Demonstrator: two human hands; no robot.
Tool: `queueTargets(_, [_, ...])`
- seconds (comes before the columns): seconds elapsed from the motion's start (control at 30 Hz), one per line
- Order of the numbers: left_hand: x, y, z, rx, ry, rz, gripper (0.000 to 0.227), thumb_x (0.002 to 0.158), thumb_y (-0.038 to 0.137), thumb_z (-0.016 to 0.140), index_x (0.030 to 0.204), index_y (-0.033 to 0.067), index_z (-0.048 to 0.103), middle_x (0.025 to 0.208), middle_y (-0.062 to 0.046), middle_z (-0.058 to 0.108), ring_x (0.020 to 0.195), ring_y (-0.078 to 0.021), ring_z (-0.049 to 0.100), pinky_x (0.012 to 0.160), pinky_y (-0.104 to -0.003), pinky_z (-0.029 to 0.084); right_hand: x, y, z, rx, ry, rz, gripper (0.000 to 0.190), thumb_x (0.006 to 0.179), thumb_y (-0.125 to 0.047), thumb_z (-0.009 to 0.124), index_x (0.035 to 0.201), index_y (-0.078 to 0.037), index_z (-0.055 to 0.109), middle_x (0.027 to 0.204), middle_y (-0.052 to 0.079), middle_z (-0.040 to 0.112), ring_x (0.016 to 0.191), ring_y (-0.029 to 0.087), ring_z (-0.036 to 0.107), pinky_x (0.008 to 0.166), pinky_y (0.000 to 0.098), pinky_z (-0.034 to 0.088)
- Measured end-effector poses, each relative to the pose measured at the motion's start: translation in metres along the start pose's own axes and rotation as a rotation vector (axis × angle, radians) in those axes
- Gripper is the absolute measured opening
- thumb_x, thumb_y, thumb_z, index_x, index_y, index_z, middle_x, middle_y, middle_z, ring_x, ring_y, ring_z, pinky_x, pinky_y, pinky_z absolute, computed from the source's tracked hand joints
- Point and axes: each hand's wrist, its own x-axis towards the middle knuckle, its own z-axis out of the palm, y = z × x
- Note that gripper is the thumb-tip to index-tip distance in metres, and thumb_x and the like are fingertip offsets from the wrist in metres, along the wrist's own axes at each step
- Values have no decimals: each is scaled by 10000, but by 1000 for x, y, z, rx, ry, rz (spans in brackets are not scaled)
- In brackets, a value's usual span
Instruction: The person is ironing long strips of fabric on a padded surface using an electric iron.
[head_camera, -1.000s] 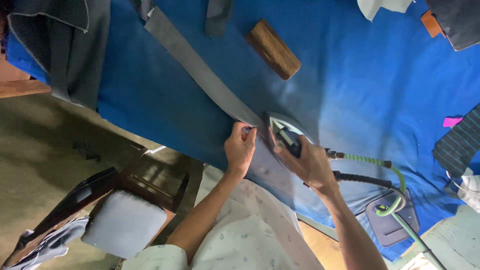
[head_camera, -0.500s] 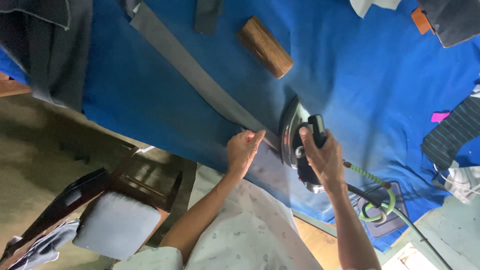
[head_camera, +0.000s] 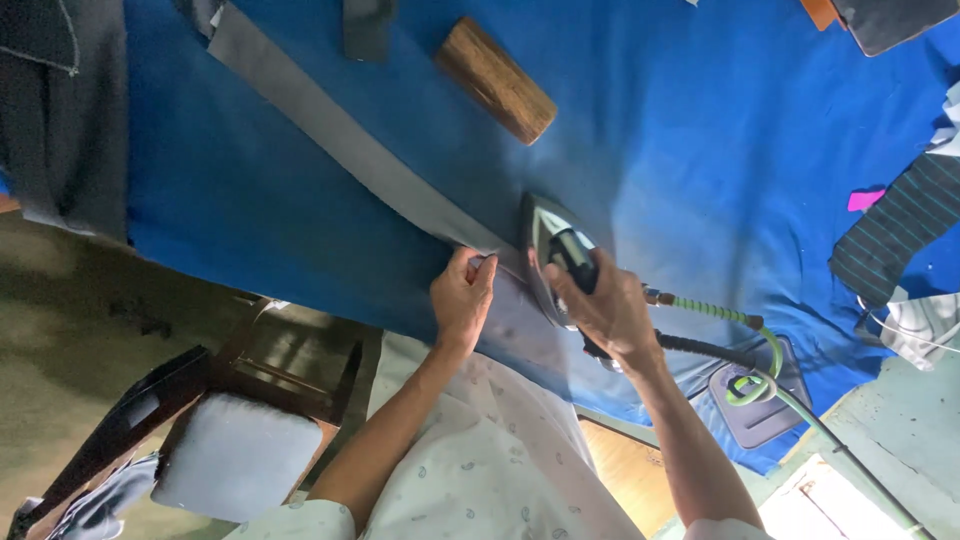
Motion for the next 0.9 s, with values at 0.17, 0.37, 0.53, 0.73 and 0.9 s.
queueTargets(0.17, [1,11,-11,36,86,75,261,878,245,755,1078,181,600,562,21,598,524,-223,657,574,-364,556,9,23,6,-59,-59,-235,568,829,-623,733,913,-70,632,636,213,675,646,410,721,569,473,532])
queueTargets(0.37, [13,31,-37,-6,99,-54,389,912,614,667,925,226,663,573,16,603,583,-233,699,607,-371,567,3,5,2,-84,-131,-284,546,848,-561,731,916,-28,634,638,214,691,637,390,734,560,467,540])
queueTargets(0.53, [38,-5,-26,-52,75,-65,436,927,609,676,801,191,669,569,-8,625,582,-211,697,618,-327,566,2,1,3,-66,-172,-231,590,823,-594,741,957,-24,661,642,220,693,652,406,734,572,481,547])
queueTargets(0.73, [44,-19,-17,-151,59,-81,294,946,445,699,819,181,704,568,-11,618,570,-164,650,598,-290,538,-3,-21,-2,-62,-106,-128,598,835,-639,697,859,-43,658,562,187,663,586,372,722,531,457,547])
queueTargets(0.9, [41,-2,-32,-90,45,-57,240,941,407,706,905,172,742,574,-40,627,568,-207,656,569,-328,534,5,-10,10,-87,-87,-187,625,870,-660,671,840,-36,647,568,196,662,575,364,716,521,440,546])
